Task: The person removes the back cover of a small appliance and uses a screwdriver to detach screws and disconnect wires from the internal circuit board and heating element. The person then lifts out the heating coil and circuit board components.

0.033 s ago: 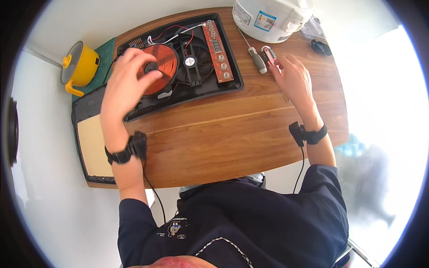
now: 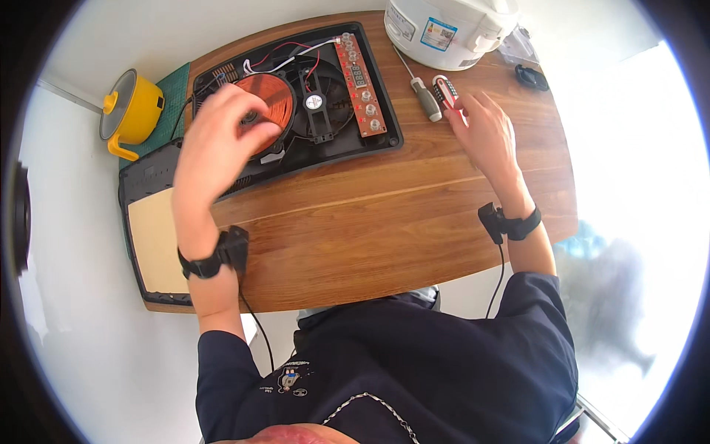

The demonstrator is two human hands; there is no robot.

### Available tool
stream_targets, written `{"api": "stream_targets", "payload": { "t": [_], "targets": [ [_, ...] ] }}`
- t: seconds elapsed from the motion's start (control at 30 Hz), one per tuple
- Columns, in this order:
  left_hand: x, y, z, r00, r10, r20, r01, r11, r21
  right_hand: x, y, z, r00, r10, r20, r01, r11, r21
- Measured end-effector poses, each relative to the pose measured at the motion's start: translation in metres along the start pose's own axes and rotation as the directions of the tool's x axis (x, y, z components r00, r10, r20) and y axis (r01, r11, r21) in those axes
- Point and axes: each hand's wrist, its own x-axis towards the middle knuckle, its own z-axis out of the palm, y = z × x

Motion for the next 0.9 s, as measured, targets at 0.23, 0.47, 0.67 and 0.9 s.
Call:
{"api": "stream_targets", "payload": {
  "t": [0.23, 0.47, 0.67, 0.9],
  "targets": [
    [-0.009, 0.046, 0.074, 0.969, 0.235, 0.074, -0.243, 0.962, 0.125, 0.022, 0.015, 0.037, 0.997, -0.025, -0.072, 0.024, 1.000, -0.005],
    [-0.019, 0.051, 0.082, 0.970, 0.213, 0.116, -0.230, 0.959, 0.168, 0.035, 0.006, 0.028, 0.980, 0.154, 0.122, -0.172, 0.973, 0.154],
    [-0.010, 0.039, 0.079, 0.960, 0.243, 0.136, -0.269, 0.938, 0.221, 0.054, -0.015, 0.014, 0.993, 0.117, 0.026, -0.119, 0.988, 0.097],
    [0.021, 0.006, 0.068, 0.939, 0.301, 0.164, -0.328, 0.929, 0.170, 0.113, -0.059, -0.004, 0.989, 0.126, -0.075, -0.100, 0.955, 0.278]
  ]
}}
